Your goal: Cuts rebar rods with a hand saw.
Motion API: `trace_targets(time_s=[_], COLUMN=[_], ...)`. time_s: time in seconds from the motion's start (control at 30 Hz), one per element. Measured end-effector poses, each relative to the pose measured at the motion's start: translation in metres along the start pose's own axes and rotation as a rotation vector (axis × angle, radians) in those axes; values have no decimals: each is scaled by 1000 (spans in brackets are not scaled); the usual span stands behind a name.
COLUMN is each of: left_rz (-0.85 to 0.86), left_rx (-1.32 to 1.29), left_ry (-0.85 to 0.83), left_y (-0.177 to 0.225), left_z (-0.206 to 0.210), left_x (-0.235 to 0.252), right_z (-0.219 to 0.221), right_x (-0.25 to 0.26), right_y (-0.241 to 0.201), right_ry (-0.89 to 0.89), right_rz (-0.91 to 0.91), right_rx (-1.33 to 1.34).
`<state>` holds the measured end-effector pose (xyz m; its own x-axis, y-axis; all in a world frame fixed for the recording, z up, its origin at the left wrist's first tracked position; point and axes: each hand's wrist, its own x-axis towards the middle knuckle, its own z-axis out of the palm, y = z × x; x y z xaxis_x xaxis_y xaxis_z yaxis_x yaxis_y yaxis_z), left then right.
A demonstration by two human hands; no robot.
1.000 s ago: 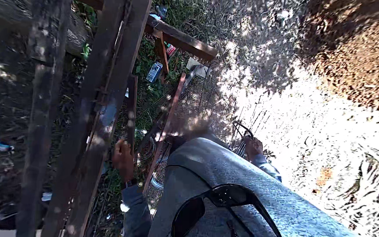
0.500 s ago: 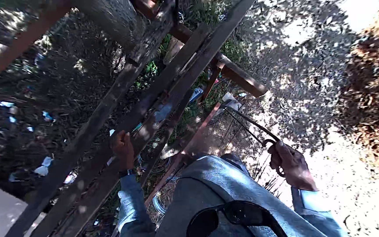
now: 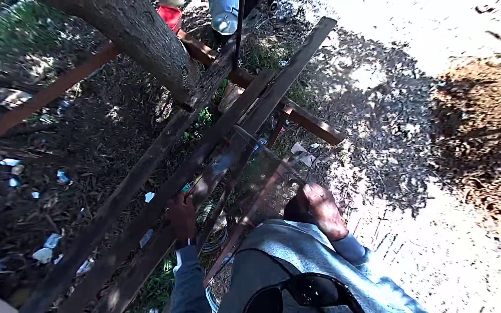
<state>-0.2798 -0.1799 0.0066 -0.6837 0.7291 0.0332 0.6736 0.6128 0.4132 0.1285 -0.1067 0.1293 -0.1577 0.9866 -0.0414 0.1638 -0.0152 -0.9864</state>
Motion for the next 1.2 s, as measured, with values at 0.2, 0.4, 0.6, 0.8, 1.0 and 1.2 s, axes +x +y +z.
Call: trace_targets(time_s=[0.2, 0.4, 0.6, 0.8, 1.0, 1.2], left_rz=[-21, -89, -111, -83, -23, 21], left_rx=[0, -24, -34, 13, 114, 108], left_ry=[-21, -3, 41, 54, 51, 87], left_y=[0, -3, -3, -3, 2, 1], left_z=[-4, 1, 12, 14, 11, 13], left_x=[2, -3, -13, -27, -38, -42], right_z=[9, 35, 83, 120, 140, 141], right_x=[-15, 7, 50, 76, 80, 82], right_y=[6, 8, 9, 46, 68, 91], right_ry=[-76, -204, -338, -470, -438, -390], right_rz=[-66, -108, -103, -82, 22, 75], right_rx=[-145, 82, 98, 0, -217, -103])
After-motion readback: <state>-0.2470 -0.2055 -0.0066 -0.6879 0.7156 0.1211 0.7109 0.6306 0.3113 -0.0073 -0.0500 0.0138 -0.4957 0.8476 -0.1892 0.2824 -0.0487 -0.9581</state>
